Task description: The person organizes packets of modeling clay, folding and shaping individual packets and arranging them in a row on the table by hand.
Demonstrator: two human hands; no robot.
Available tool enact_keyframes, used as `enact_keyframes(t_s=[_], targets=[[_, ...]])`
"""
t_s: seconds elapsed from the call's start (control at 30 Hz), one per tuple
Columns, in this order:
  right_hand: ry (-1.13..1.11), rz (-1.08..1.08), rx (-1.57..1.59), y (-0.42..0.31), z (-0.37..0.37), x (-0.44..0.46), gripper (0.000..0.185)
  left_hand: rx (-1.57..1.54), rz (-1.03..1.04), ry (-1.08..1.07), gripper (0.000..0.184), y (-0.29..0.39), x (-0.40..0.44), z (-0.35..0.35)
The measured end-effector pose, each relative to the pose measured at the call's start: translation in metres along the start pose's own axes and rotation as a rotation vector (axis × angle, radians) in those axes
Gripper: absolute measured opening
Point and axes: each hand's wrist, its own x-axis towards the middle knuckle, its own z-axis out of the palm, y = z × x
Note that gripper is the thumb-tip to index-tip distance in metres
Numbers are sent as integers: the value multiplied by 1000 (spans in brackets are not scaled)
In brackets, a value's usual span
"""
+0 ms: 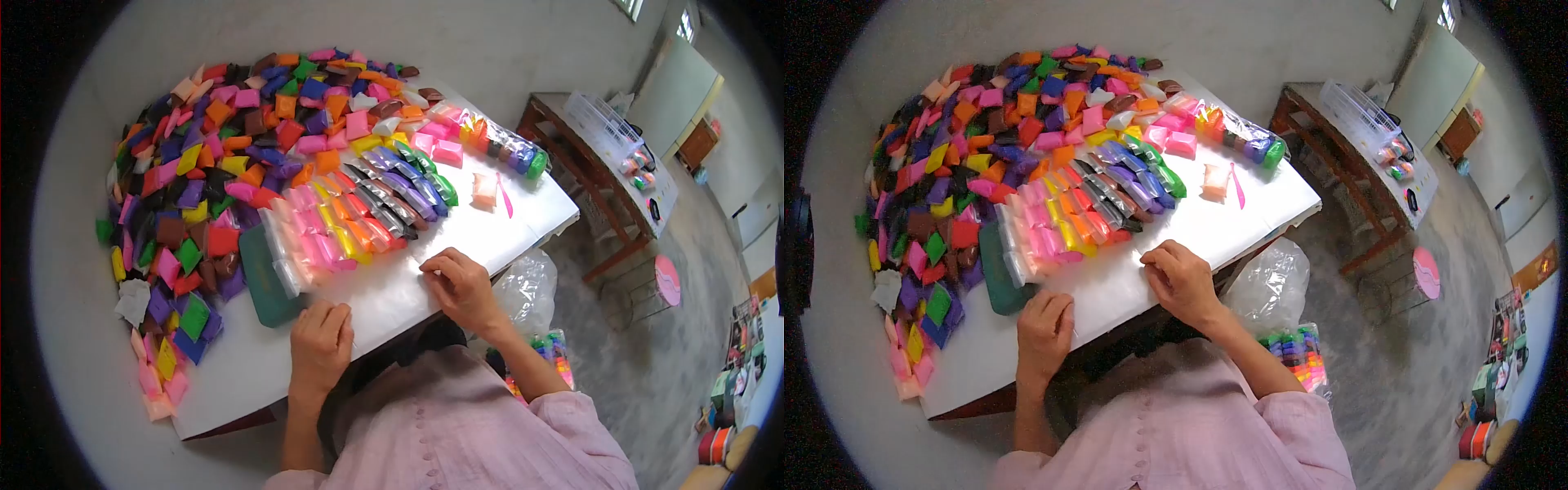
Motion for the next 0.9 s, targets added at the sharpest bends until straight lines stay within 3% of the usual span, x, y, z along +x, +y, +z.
enact_keyframes(t_s=[0.2, 0.7, 0.9], targets=[[123, 117, 0, -8, 10, -3, 8, -77, -16, 8, 11, -7, 1, 4], [43, 118, 98, -15, 2, 3, 13, -32, 46, 13, 9, -5, -6, -1], [-7, -148, 40, -50, -5, 65, 13, -42, 25, 34, 10, -6, -9, 3]])
